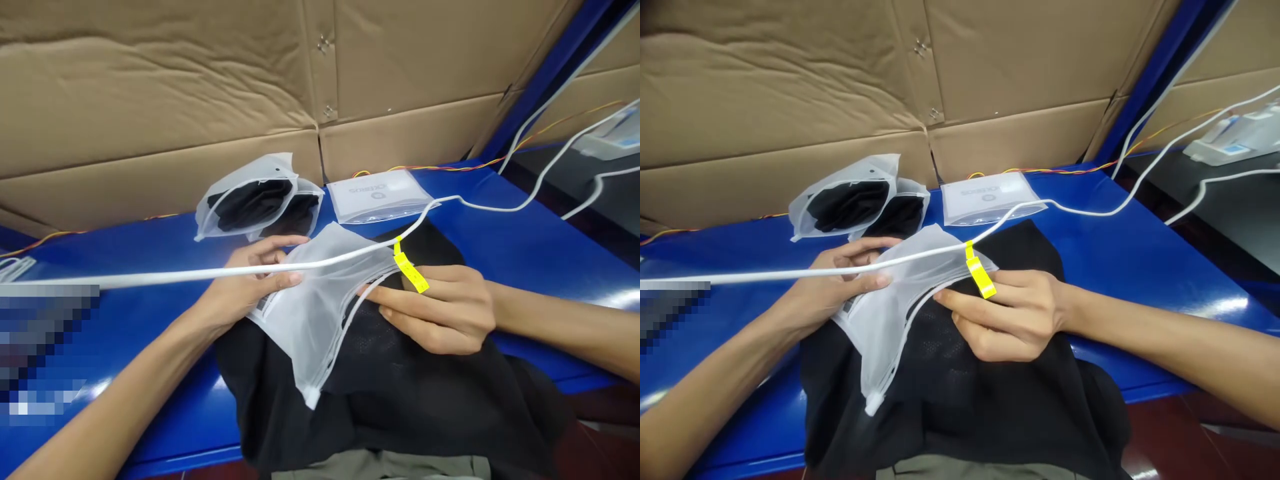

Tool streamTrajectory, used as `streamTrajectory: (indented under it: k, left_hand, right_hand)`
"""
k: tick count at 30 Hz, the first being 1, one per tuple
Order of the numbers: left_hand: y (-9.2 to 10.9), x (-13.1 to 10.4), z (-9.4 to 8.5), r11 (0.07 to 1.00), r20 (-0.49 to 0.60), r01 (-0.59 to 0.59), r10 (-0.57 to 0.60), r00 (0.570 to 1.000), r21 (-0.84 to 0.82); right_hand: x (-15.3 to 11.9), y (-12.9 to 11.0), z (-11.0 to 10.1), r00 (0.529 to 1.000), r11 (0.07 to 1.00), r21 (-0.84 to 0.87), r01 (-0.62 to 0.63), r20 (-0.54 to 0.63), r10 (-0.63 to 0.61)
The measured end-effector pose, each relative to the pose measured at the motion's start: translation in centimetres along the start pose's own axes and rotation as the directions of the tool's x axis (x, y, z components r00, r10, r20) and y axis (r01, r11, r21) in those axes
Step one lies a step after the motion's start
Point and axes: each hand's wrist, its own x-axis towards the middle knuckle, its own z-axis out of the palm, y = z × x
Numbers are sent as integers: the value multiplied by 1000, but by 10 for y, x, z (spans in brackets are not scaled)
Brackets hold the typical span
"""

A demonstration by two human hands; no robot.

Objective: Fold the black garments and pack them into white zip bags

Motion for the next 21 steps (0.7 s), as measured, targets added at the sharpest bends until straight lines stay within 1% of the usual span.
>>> streamTrajectory:
  k: [2,5,9,11,14,17,19,21]
  left_hand:
    - [-2,2,0,998,18,39,-38,999,-49]
    - [-6,5,1,995,28,57,-55,998,-76]
    - [-14,7,2,999,-1,29,-29,1000,-43]
    - [-16,7,3,1000,-10,9,-9,1000,-22]
    - [-16,7,4,999,8,-39,39,999,-10]
    - [-15,7,7,996,36,-82,82,996,-23]
    - [-14,7,8,996,43,-87,88,995,-35]
    - [-13,7,8,996,41,-78,80,996,-50]
  right_hand:
    - [0,4,-1,999,999,41,29,-25,-28]
    - [-2,11,-3,999,995,90,43,4,-43]
    - [-5,10,-1,999,997,72,10,36,-13]
    - [-5,3,2,999,999,40,-25,36,23]
    - [-2,-7,3,997,997,-24,-68,45,69]
    - [2,-10,1,994,1000,-24,-15,108,17]
    - [2,-6,2,996,999,33,32,81,-34]
    - [1,-2,3,999,995,88,50,-4,-50]
